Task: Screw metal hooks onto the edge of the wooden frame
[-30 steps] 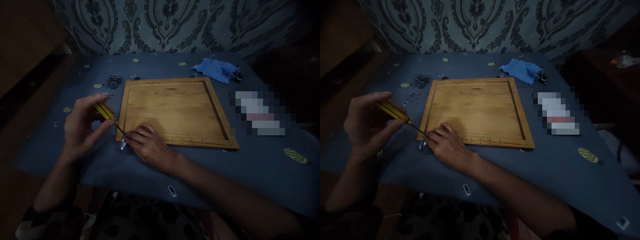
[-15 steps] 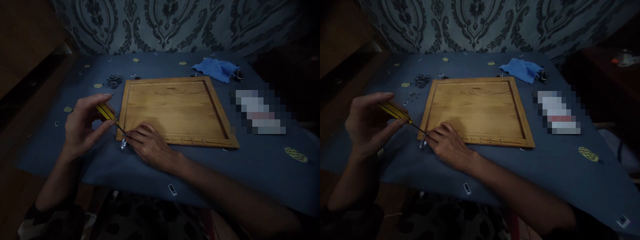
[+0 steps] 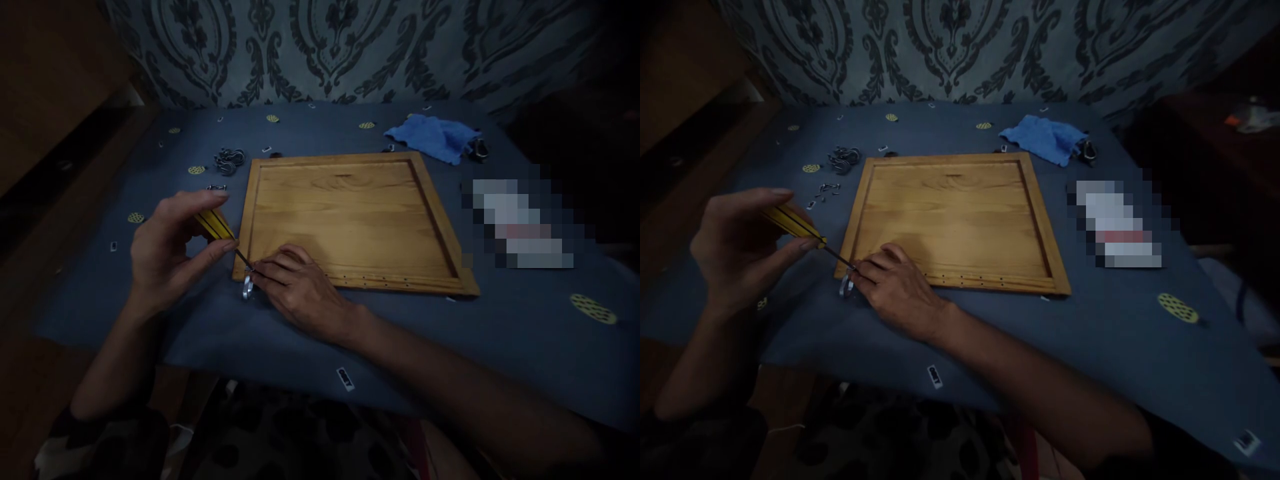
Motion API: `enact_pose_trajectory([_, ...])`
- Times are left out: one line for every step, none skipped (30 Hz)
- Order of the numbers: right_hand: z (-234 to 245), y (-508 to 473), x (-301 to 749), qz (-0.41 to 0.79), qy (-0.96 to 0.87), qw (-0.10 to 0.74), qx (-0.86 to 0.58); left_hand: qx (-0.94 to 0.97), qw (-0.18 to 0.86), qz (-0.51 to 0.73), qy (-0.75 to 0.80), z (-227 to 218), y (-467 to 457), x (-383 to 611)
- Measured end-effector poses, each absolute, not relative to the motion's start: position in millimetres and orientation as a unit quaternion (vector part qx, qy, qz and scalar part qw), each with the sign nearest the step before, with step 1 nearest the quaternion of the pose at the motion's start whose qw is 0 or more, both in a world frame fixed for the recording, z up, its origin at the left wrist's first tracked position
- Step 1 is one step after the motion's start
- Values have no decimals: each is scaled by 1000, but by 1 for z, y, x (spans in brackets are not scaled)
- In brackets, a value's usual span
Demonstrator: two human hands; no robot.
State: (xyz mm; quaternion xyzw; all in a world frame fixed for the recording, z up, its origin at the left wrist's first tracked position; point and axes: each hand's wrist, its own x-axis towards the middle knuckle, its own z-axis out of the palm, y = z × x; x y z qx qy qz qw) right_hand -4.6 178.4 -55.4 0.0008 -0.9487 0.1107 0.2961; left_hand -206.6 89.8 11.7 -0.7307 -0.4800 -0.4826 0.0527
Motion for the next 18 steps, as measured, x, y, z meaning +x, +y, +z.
enact_pose_trajectory([-56,178,-5,111,-948,299,1,-729,58,-485,-480,12,90,-206])
enact_pose_trajectory([-56,178,-5,111,-948,299,0,-726,59,-487,-483,13,90,-206])
enact_pose_trajectory([-56,179,-5,112,-948,299,-1,-723,54,-487,-486,14,91,-205])
enact_pose_trajectory([-55,179,-5,113,-948,297,-1,-723,42,-488,-488,15,91,-203])
enact_pose_trajectory([-55,179,-5,113,-949,295,0,-724,27,-488,-487,16,91,-202])
enact_pose_trajectory([-55,179,-4,112,-950,292,0,-728,14,-488,-482,17,90,-201])
enact_pose_trajectory([-54,179,-4,111,-951,290,-1,-730,3,-488,-479,18,90,-200])
enact_pose_trajectory([-54,179,-4,109,-951,290,-2,-728,-3,-488,-481,18,90,-199])
enact_pose_trajectory([-54,178,-4,109,-951,291,-1,-725,-6,-489,-485,19,90,-199])
enact_pose_trajectory([-54,178,-4,109,-950,291,-1,-721,-6,-489,-490,19,89,-199])
enact_pose_trajectory([-54,178,-4,109,-951,291,-1,-719,-6,-487,-495,18,89,-199])
enact_pose_trajectory([-54,178,-4,110,-951,290,-2,-720,-5,-484,-498,18,89,-199])
enact_pose_trajectory([-54,178,-4,111,-951,289,-2,-722,0,-482,-496,18,90,-200])
enact_pose_trajectory([-54,178,-4,110,-951,288,-2,-725,7,-483,-491,18,90,-200])
enact_pose_trajectory([-54,178,-4,110,-951,288,-2,-725,14,-488,-486,18,90,-201])
enact_pose_trajectory([-54,178,-4,110,-952,287,-3,-721,20,-497,-483,19,90,-201])
enact_pose_trajectory([-53,178,-4,113,-952,285,-2,-719,26,-506,-476,19,91,-202])
enact_pose_trajectory([-53,178,-3,117,-952,282,-2,-715,29,-517,-470,20,91,-202])
